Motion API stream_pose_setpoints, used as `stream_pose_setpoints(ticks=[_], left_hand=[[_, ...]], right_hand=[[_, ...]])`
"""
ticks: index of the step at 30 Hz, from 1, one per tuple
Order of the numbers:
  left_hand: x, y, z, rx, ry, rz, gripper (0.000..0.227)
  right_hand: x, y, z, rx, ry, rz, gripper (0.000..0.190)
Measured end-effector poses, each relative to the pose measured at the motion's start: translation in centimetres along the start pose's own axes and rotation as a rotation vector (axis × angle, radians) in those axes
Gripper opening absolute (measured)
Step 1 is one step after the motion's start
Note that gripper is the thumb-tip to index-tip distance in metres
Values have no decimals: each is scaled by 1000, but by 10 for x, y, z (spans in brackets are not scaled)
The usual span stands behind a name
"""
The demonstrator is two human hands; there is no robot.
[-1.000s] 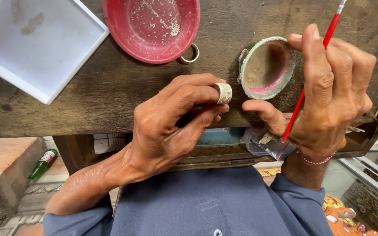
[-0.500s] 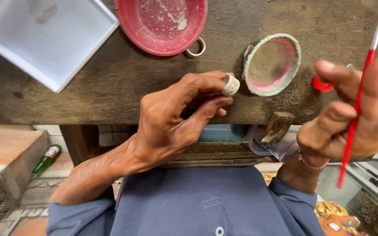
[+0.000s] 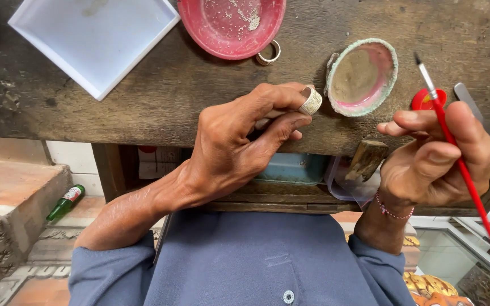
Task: A person uses a small brush to apply a substance, likely flux or adhesive, to a jewelry ring at a workbench.
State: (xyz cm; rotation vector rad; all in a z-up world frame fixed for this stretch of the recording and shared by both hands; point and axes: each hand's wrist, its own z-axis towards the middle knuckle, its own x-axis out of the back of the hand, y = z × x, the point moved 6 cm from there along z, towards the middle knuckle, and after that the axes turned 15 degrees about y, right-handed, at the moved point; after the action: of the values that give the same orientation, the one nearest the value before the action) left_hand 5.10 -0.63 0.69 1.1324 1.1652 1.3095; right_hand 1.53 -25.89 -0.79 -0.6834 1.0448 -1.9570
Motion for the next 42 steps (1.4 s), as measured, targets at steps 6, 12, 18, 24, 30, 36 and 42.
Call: stream_pose_setpoints(ticks=[6, 12, 18, 24, 30, 36, 42], left_hand=[[1, 2, 0, -49, 18, 10, 11], [1, 0, -1, -37, 11, 4, 11], [1, 2, -1, -61, 11, -1, 10], [2, -2, -4, -33, 11, -8, 13], [2, 4, 1, -111, 0, 14, 14], [3, 2, -1, -161, -11, 129, 22], [3, -1, -2, -147, -59, 135, 19]], right_hand=[[-17, -9, 7, 65, 3, -24, 49], [-20, -8, 6, 35, -43, 5, 23], [-20, -6, 8, 14, -14, -9, 23], [-17, 0, 12, -40, 8, 20, 41], [-35, -16, 14, -11, -27, -112, 33], [-42, -18, 15, -66, 4, -188, 35], [-52, -20, 15, -91, -40, -256, 34]])
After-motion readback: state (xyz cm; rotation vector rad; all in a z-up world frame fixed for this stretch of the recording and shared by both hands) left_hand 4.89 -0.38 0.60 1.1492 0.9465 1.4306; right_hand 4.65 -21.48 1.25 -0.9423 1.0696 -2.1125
